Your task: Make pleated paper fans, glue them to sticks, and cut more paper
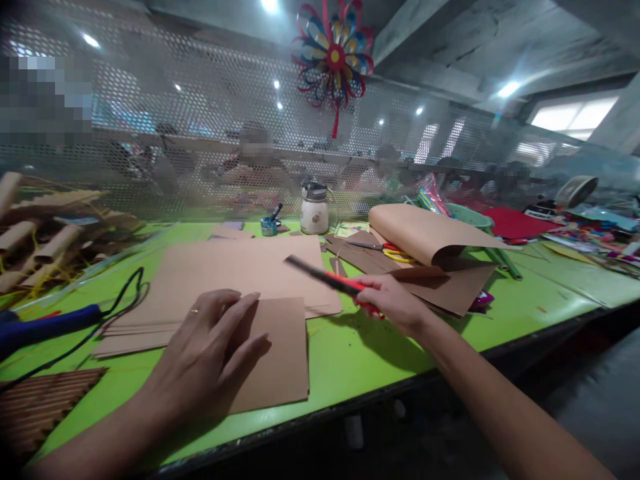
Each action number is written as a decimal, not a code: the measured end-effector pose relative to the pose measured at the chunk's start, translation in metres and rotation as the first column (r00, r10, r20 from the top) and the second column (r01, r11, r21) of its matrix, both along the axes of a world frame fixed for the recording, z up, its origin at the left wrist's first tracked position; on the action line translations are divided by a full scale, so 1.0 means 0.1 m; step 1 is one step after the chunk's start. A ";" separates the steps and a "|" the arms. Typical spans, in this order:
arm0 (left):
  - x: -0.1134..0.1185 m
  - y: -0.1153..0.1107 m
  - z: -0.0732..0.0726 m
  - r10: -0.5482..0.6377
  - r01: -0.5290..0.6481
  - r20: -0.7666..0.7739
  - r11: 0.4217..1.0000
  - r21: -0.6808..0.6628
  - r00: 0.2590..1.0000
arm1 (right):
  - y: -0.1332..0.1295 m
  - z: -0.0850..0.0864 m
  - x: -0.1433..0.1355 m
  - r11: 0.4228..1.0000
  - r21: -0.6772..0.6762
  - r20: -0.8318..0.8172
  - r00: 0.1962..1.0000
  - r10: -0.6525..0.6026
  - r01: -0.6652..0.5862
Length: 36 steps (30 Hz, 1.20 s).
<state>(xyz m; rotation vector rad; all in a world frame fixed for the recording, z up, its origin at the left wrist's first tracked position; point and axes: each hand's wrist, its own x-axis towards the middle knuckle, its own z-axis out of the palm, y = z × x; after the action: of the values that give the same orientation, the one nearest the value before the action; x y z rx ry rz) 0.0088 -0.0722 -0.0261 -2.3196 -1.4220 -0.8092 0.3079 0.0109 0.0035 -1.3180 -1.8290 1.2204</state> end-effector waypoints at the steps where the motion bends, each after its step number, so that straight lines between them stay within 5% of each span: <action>1: 0.00 0.00 0.00 -0.007 0.007 0.003 1.000 0.014 1.000 | -0.08 -0.01 -0.04 0.995 -0.082 -0.046 0.998 0.053 -0.056; 7: 0.02 -0.01 0.01 0.042 -0.041 -0.069 0.999 0.016 0.997 | -0.19 -0.11 -0.05 0.944 -0.300 -0.206 0.976 0.075 -0.136; 15: 0.03 -0.04 0.04 0.039 -0.036 -0.044 0.997 0.075 0.998 | -0.32 -0.16 0.13 0.938 -0.312 -0.364 0.931 0.026 -0.148; 19: 0.03 -0.04 0.04 0.026 -0.024 -0.020 0.993 0.112 0.999 | -0.44 -0.17 0.22 0.938 -0.248 -0.171 0.964 0.204 -0.242; 24: 0.06 -0.01 0.05 0.086 -0.096 -0.173 0.994 -0.047 0.981 | -0.66 -0.06 0.35 0.897 -0.209 0.109 0.903 0.416 -0.389; 29: 0.10 0.00 0.01 0.033 -0.063 -0.244 0.991 -0.114 0.969 | -0.90 0.01 0.37 0.901 -0.004 0.317 0.855 0.412 -0.433; 33: 0.15 -0.04 0.00 -0.088 0.081 -0.201 0.996 -0.041 0.976 | -1.02 -0.01 0.39 0.890 0.069 0.345 0.848 0.403 -0.451; 36: 0.17 -0.07 0.01 -0.254 0.234 -0.274 0.967 -0.104 0.928 | -1.09 -0.06 0.40 0.900 0.054 0.366 0.847 0.386 -0.433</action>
<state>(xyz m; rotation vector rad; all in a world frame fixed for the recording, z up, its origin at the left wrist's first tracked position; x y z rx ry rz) 0.0261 -0.0795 -0.0247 -2.5766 -1.0698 -0.4627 0.3477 -0.0982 -0.0024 -1.1526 -2.5052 1.0871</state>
